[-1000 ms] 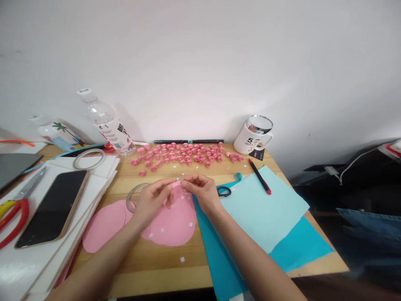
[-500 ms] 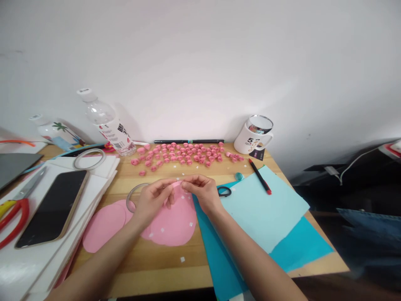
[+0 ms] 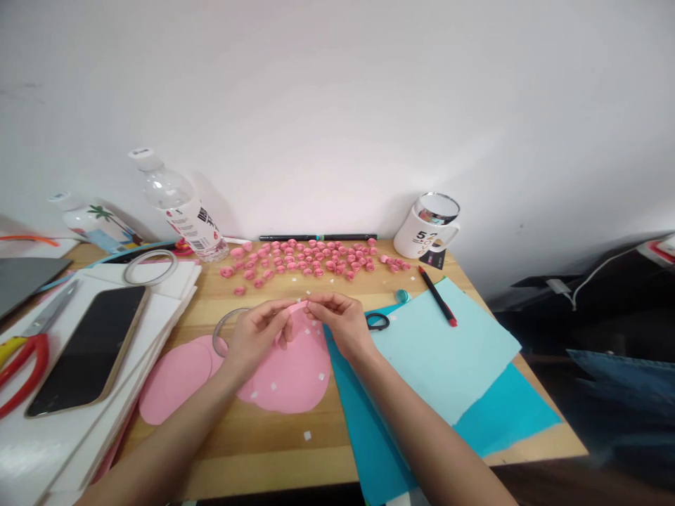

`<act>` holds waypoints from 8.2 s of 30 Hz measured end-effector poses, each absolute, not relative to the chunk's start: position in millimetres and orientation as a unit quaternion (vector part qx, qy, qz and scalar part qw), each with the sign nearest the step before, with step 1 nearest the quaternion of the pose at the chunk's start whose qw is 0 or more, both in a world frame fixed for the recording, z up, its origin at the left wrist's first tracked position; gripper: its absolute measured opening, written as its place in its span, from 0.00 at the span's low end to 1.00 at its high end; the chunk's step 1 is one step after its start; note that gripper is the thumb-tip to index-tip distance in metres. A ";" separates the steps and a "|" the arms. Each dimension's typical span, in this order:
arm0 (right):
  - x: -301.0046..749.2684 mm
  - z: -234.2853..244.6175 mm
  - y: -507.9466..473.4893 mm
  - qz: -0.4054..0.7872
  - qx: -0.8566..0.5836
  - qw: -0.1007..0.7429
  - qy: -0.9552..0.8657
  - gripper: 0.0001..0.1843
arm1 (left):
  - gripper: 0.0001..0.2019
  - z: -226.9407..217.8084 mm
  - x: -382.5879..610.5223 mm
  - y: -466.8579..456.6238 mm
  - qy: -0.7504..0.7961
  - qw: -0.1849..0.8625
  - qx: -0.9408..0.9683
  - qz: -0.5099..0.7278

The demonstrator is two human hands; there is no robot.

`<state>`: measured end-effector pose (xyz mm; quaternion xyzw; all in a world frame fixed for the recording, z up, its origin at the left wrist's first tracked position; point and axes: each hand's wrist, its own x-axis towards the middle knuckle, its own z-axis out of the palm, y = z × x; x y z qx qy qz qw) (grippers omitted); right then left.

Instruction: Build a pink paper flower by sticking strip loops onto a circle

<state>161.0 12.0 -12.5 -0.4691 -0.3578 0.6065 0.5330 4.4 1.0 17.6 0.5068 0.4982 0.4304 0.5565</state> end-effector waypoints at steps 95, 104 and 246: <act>160.6 -9.3 11.4 0.608 -0.455 0.539 -0.365 0.12 | 0.11 20.6 5.2 0.4 0.483 0.547 0.523 0.441; 161.2 -10.3 11.4 0.595 -0.454 0.544 -0.379 0.09 | 0.09 23.3 6.3 -0.2 0.482 0.556 0.506 0.450; 159.2 -9.8 10.9 0.617 -0.444 0.537 -0.366 0.11 | 0.11 19.1 3.9 2.9 0.468 0.622 0.464 0.424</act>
